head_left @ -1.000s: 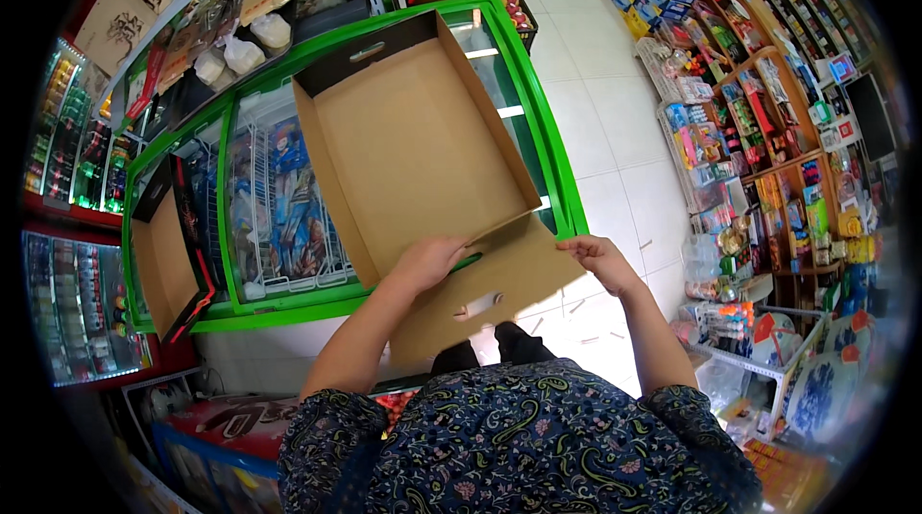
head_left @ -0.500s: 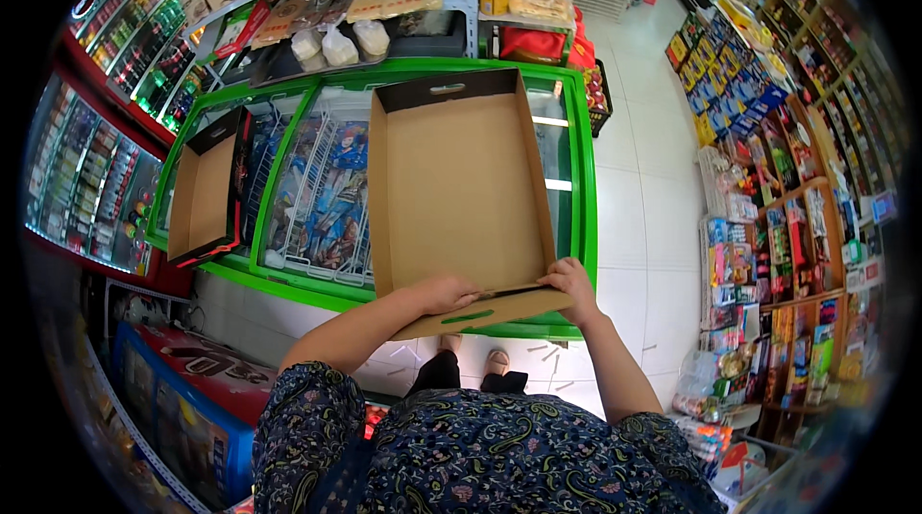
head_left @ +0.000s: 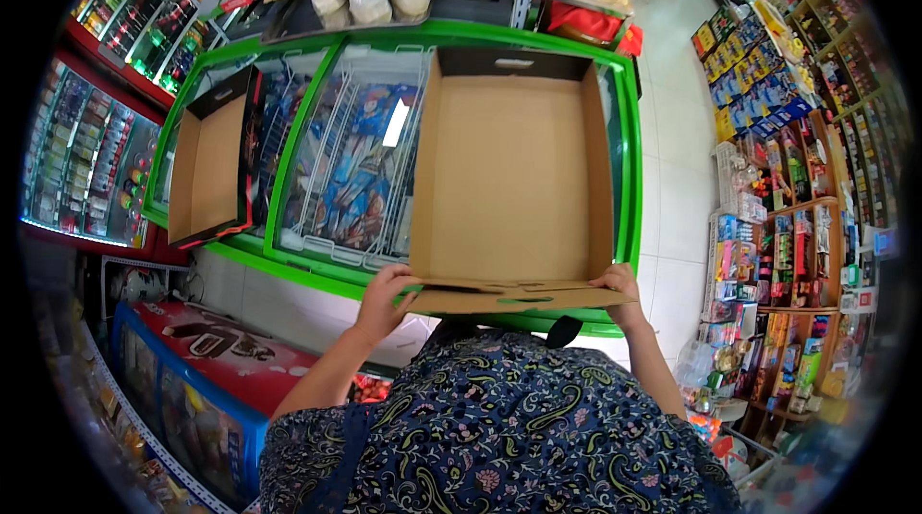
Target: The person walks through a small grocery store, retrieves a stack of flat cardboard pieces, and assembles them into open-top boxes. They fold the sides and tuck the flaps to form the box structure, repeating the process for several units.
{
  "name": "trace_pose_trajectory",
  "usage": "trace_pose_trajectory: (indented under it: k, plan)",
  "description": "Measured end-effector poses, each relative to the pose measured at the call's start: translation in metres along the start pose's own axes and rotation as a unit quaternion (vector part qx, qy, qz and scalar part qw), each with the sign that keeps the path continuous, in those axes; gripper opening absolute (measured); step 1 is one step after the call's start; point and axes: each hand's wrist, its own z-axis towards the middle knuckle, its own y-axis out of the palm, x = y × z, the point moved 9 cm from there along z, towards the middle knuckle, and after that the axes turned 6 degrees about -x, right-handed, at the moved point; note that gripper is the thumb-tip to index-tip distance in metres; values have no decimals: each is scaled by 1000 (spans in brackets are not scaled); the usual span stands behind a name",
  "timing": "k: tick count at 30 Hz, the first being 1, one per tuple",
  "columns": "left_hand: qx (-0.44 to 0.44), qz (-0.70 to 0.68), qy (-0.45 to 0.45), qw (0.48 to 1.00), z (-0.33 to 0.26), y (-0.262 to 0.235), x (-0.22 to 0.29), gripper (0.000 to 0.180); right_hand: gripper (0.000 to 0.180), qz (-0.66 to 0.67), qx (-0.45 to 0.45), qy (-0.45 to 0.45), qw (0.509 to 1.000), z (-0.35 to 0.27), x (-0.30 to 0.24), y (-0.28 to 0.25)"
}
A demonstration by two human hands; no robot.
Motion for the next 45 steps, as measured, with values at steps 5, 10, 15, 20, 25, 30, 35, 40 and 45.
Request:
trace_pose_trajectory:
  k: [5,10,15,20,25,30,35,40,45]
  plan:
    - [100,-107,-3,989,-11,14,1,53,18,-11,-13,23,1000,4,-5,8]
    - [115,-93,-22,989,5,10,-17,28,21,-13,-77,38,996,13,-1,7]
    - [81,-86,-9,993,24,4,-17,19,23,138,-114,159,971,7,27,3]
    - [78,-129,-83,985,25,28,-49,20,41,334,39,290,896,-1,47,14]
    - [174,-146,-193,955,22,18,-36,38,58,-128,1,404,906,29,3,-32]
    - [93,211,-37,972,56,8,40,43,65,-146,18,220,964,69,-25,-32]
    - [-67,124,15,990,67,53,43,64,37,-203,-139,-18,969,77,-22,31]
    - [-111,314,63,941,71,88,44,66,77,-205,-267,-36,941,58,-38,54]
    - [-248,229,57,940,72,137,11,18,49,-132,-521,121,835,12,25,105]
